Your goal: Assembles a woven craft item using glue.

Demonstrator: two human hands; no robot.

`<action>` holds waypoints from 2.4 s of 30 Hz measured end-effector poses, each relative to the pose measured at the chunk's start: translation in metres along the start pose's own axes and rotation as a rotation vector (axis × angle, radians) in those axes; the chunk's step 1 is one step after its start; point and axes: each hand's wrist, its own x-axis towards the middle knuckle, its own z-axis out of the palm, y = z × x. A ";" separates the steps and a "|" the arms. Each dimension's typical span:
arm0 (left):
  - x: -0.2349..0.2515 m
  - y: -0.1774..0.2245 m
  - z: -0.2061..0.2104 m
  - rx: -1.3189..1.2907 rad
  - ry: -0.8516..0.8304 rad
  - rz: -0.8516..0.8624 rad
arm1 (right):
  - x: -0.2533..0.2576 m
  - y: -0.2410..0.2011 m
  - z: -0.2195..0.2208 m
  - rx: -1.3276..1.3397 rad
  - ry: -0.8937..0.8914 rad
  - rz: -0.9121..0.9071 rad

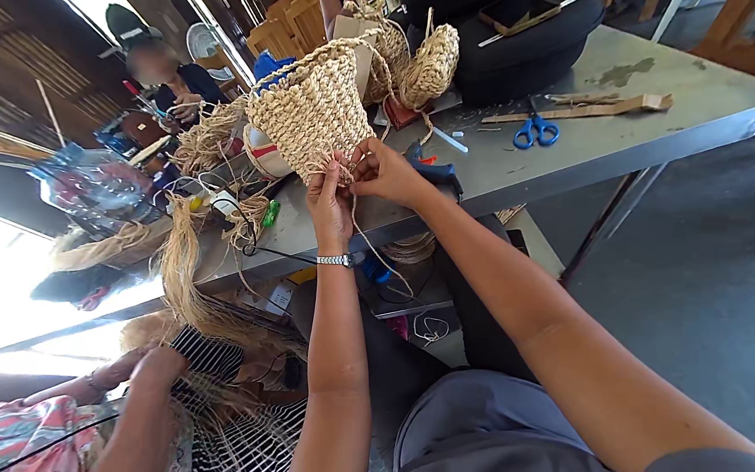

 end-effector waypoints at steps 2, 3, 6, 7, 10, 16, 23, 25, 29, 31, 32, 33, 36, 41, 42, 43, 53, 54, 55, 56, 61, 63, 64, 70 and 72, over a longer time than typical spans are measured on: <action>-0.001 0.001 0.001 0.005 0.010 0.030 | -0.001 -0.004 0.001 0.047 0.036 0.017; -0.001 0.001 0.001 0.005 0.014 0.035 | -0.003 -0.007 0.002 0.090 0.043 0.040; -0.001 0.001 0.000 -0.024 0.034 0.038 | -0.007 -0.012 0.002 0.104 0.020 0.096; -0.001 0.001 -0.001 -0.042 0.038 0.033 | -0.009 -0.015 -0.001 0.060 0.010 0.094; -0.001 0.001 -0.001 -0.084 0.020 0.009 | -0.019 -0.022 -0.013 -0.141 -0.012 0.020; -0.002 0.003 0.001 -0.032 -0.060 -0.091 | -0.040 -0.019 -0.031 -0.506 0.005 -0.234; 0.000 0.000 -0.001 -0.005 -0.032 -0.083 | -0.040 -0.035 -0.067 -1.025 -0.027 0.339; 0.000 0.000 0.000 -0.025 -0.021 -0.081 | -0.034 -0.034 -0.065 -1.051 -0.056 0.409; 0.000 0.001 0.000 -0.042 0.003 -0.100 | -0.025 -0.047 -0.059 -1.084 -0.148 0.547; 0.000 0.002 0.000 -0.055 0.003 -0.116 | -0.023 -0.053 -0.060 -1.103 -0.183 0.569; 0.000 0.002 0.000 -0.078 0.004 -0.128 | -0.024 -0.053 -0.064 -1.096 -0.181 0.551; 0.001 0.002 0.000 -0.100 -0.003 -0.140 | -0.025 -0.050 -0.070 -1.073 -0.169 0.512; 0.001 0.001 -0.001 -0.135 -0.009 -0.148 | -0.036 -0.045 -0.091 -0.869 -0.076 0.335; 0.001 0.002 -0.001 -0.173 0.012 -0.205 | -0.062 -0.060 -0.091 -0.136 0.199 0.329; 0.001 0.002 -0.001 -0.178 0.010 -0.213 | -0.064 -0.058 -0.088 0.056 0.194 0.326; 0.001 0.002 -0.001 -0.178 0.005 -0.218 | -0.066 -0.054 -0.085 0.192 0.163 0.309; 0.002 -0.001 -0.005 -0.125 -0.034 -0.233 | -0.064 -0.031 -0.041 0.041 0.039 0.121; 0.002 0.000 -0.004 -0.128 -0.035 -0.233 | -0.063 -0.030 -0.039 0.012 0.036 0.118; 0.002 0.000 -0.004 -0.129 -0.035 -0.232 | -0.062 -0.030 -0.038 -0.013 0.037 0.122; 0.002 0.000 -0.004 -0.129 -0.038 -0.232 | -0.061 -0.029 -0.037 -0.027 0.038 0.128; 0.002 0.000 -0.005 -0.143 -0.060 -0.230 | -0.057 -0.031 -0.035 -0.062 0.045 0.152; 0.002 0.000 -0.005 -0.142 -0.059 -0.227 | -0.057 -0.031 -0.034 -0.071 0.048 0.151; 0.002 0.000 -0.005 -0.139 -0.059 -0.225 | -0.057 -0.030 -0.034 -0.073 0.048 0.149; 0.001 0.002 -0.004 -0.135 -0.059 -0.224 | -0.056 -0.028 -0.036 -0.068 0.038 0.144; 0.001 0.001 -0.004 -0.133 -0.061 -0.222 | -0.057 -0.028 -0.036 -0.067 0.034 0.146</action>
